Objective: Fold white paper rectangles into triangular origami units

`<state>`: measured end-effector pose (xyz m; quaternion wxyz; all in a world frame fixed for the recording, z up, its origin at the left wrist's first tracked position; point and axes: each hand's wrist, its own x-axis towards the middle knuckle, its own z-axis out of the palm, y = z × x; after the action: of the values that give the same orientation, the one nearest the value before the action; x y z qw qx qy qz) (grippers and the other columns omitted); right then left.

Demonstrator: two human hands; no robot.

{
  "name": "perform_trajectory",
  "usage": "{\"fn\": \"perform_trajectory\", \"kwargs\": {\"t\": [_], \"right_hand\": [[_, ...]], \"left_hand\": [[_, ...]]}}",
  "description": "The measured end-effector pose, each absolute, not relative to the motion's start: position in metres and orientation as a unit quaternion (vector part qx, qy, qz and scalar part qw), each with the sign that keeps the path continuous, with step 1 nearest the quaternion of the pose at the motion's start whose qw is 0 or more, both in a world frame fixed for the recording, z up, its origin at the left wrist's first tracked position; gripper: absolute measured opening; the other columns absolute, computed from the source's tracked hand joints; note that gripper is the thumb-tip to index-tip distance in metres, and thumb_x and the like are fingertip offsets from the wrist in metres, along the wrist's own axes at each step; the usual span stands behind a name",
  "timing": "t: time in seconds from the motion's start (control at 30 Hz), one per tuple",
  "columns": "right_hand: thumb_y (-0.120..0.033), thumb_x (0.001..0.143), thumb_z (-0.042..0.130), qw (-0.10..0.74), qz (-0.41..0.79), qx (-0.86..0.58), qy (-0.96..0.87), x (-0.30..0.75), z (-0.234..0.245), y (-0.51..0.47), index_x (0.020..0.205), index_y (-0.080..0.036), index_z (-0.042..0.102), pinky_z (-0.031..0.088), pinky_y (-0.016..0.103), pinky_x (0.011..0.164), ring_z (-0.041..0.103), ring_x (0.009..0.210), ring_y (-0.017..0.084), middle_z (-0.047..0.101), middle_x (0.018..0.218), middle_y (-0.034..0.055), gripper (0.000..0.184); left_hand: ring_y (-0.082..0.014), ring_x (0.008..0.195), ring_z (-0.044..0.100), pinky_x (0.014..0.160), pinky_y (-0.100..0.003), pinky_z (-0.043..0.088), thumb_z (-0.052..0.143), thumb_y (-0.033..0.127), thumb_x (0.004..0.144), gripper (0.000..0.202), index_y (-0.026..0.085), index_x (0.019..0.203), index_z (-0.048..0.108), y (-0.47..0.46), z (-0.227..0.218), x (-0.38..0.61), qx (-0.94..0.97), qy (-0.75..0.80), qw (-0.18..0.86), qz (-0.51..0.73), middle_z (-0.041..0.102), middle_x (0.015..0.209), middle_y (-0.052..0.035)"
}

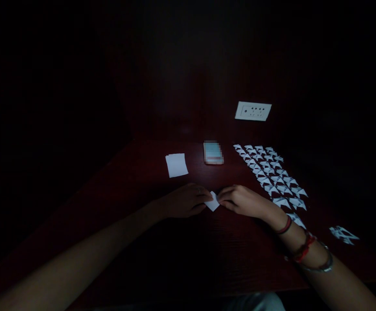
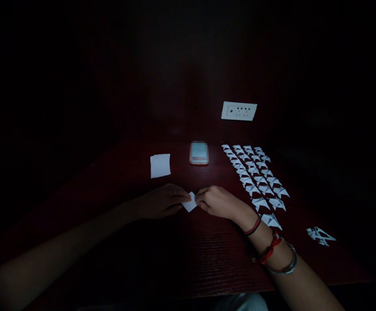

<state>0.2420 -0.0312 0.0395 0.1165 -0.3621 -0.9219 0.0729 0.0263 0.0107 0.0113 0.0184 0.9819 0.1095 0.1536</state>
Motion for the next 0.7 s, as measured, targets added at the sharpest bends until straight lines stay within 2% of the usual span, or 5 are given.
{"fn": "perform_trajectory", "kwargs": {"t": [0.13,0.47,0.7], "right_hand": [[-0.011,0.078,0.044,0.124,0.092,-0.342,-0.927,0.2432,0.0383,-0.0295,0.096,-0.017,0.060,0.042,0.024,0.074,0.056,0.080,0.012,0.060,0.089,0.0044,0.024],[-0.016,0.079,0.045,0.123,0.086,-0.355,-0.923,0.2432,0.0343,-0.0301,0.100,-0.018,0.058,0.042,0.025,0.075,0.054,0.082,0.013,0.057,0.092,0.0049,0.025],[-0.019,0.078,0.047,0.136,0.073,-0.393,-0.907,0.2440,0.0309,-0.0238,0.097,-0.017,0.059,0.042,0.026,0.072,0.053,0.080,0.014,0.054,0.088,0.0057,0.022]], "left_hand": [[-0.0183,0.107,0.039,0.090,-0.036,0.030,0.043,0.021,0.083,0.031,0.022,0.114,0.043,0.0098,0.0126,0.0275,0.981,0.116,0.011,0.156,0.049,0.114,-0.0042],[-0.0189,0.108,0.038,0.090,-0.036,0.031,0.045,0.024,0.082,0.030,0.023,0.112,0.044,0.0134,0.0121,0.0277,0.981,0.114,-0.012,0.156,0.046,0.116,-0.0049],[-0.0205,0.113,0.034,0.090,-0.037,0.031,0.045,0.026,0.083,0.031,0.023,0.113,0.043,0.0126,0.0116,0.0246,0.980,0.124,-0.014,0.157,0.042,0.121,-0.0054]]}}
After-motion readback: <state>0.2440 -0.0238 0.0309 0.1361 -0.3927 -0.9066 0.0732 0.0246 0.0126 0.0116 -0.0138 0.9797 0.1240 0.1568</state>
